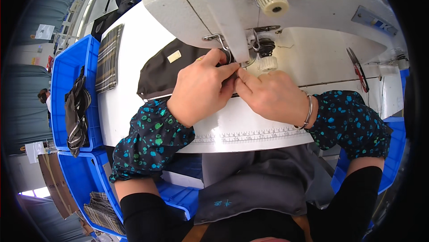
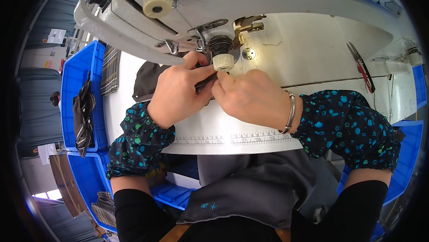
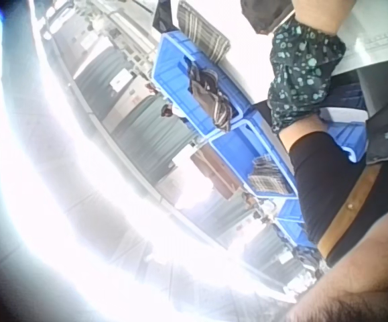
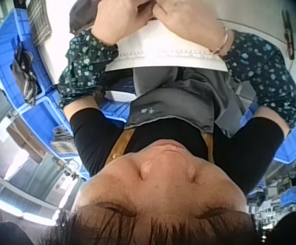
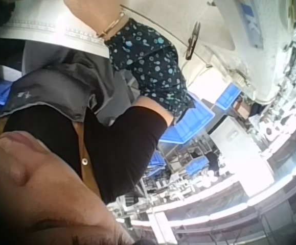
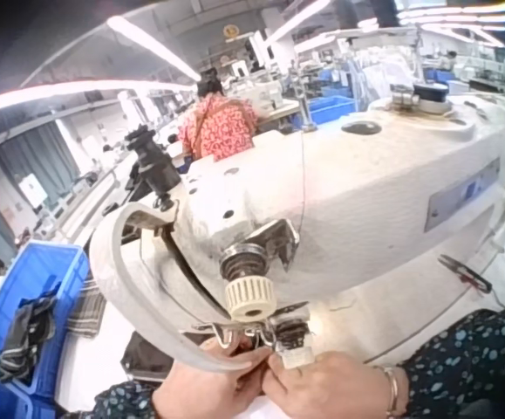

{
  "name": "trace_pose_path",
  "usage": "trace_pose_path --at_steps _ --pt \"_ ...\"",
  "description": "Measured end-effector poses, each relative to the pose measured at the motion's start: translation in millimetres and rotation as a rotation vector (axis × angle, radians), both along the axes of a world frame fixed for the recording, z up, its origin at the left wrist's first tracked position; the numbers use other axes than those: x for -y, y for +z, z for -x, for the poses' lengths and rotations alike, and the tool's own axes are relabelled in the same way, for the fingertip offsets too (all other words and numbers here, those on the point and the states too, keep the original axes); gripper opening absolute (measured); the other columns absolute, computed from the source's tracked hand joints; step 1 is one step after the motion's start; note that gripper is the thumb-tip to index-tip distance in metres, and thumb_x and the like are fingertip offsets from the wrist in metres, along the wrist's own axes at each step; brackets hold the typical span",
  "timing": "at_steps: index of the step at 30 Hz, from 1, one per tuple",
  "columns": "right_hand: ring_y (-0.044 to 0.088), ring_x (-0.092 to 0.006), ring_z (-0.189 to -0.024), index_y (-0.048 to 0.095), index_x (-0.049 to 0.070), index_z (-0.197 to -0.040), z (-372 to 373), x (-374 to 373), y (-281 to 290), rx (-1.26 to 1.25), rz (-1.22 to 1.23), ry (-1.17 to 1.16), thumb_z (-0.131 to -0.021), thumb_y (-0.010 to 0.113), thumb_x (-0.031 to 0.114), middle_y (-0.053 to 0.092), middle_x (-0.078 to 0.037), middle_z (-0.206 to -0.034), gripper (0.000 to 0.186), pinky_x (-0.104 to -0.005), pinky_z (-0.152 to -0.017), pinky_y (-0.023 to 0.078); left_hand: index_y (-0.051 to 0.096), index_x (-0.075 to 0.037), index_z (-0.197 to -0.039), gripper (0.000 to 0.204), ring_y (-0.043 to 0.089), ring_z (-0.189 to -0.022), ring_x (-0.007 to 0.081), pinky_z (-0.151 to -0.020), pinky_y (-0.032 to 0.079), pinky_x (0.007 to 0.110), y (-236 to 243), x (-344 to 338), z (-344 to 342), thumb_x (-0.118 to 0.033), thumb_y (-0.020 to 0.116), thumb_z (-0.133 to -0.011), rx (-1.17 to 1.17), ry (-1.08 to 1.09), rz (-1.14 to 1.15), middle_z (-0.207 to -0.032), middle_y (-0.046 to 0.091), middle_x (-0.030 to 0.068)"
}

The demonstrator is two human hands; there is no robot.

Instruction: The person sews zippers onto small fabric pouches using an industrial sewing machine. They pick up a pouch and a zipper from a blue bin, align them under the machine's presser foot, and stitch the zipper in place. After sewing, the finished pouch is placed into a separate blue bin.

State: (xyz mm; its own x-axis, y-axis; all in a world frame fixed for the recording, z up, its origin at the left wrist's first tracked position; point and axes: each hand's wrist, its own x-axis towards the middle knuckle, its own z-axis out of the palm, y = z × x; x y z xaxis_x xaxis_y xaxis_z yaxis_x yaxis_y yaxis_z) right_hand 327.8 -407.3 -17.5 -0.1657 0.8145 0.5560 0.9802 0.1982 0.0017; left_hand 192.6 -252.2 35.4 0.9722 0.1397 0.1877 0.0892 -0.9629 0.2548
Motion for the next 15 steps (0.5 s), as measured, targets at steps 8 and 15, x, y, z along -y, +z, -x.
trace_pose_path --at_steps 8,15 --pt "0.064 -0.0158 -0.056 0.06 0.009 -0.08 -7.4 -1.9 4.3 0.009 -0.015 -0.064 -0.078 0.068 0.014 0.056 -0.001 -0.066 0.01 -0.0312 -0.048 0.048 0.074 -0.005 -0.113 0.033 0.07 -0.08 0.0339 -0.069 0.058 0.044 1.5 9.0 -6.0 -0.013 0.072 -0.082 -0.06 0.054 0.04 -0.099 0.066 0.0128" --pt "0.066 -0.018 -0.061 0.058 0.009 -0.079 -13.3 -1.4 4.4 -0.029 0.031 -0.051 -0.078 0.068 0.012 0.058 -0.001 -0.066 0.01 -0.0323 -0.052 0.051 0.072 -0.003 -0.115 0.032 0.07 -0.077 0.0337 -0.068 0.058 0.045 -1.5 8.1 -9.6 -0.01 0.069 -0.084 -0.099 0.078 0.047 -0.095 0.066 0.0138"
